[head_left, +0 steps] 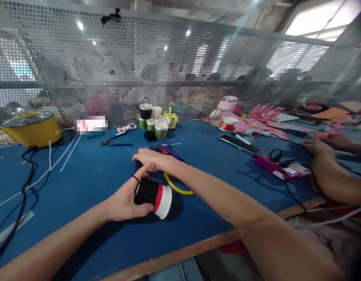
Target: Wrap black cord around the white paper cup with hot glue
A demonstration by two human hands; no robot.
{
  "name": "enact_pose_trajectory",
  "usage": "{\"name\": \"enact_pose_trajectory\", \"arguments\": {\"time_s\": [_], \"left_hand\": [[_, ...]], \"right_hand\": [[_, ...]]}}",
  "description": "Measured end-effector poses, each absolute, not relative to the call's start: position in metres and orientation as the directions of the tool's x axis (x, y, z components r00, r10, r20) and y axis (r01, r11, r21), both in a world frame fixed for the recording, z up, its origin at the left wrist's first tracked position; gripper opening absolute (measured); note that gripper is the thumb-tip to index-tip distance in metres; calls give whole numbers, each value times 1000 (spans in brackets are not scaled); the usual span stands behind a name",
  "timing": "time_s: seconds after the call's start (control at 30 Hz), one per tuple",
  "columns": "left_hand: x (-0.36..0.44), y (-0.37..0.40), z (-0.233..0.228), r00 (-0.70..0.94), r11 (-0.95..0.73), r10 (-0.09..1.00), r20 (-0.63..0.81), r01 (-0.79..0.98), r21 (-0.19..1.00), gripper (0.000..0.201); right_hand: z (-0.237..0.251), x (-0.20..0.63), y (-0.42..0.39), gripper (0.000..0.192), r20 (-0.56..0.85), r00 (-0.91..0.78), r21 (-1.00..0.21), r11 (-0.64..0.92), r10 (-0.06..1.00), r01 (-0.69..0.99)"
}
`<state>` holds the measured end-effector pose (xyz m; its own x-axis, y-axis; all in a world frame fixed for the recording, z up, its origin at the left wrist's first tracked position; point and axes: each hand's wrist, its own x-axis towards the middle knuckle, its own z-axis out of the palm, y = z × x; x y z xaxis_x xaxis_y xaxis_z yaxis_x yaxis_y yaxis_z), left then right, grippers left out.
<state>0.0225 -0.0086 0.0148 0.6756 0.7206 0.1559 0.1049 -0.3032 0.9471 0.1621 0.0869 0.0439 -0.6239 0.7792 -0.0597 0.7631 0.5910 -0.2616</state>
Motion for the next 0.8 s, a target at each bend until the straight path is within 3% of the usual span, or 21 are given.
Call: {"name": "enact_pose_trajectory", "arguments": {"time_s": [0.27, 0.4, 0.47, 0.6, 0.8], "left_hand": [[22, -7, 18, 660, -308, 724, 202, 48, 950, 91], [22, -2, 14, 628, -281, 746, 221, -4, 960, 93], [21, 2, 10, 609, -275, 758, 231, -22, 961, 92], [19, 7, 3, 595, -259, 775, 214, -11, 966, 92], [19, 4, 3, 622, -224, 763, 176, 0, 975, 90]], "right_hand": [[60, 157, 123, 25, -72, -430, -449, 355, 900, 820], [65, 151, 156, 48, 9, -228, -637, 182, 974, 749], [63, 152, 163, 48, 43, -171, -711, 150, 984, 687], [57, 171, 149, 38, 81, -168, -770, 168, 982, 616], [59, 188, 112, 25, 156, -354, -683, 360, 922, 635]]}}
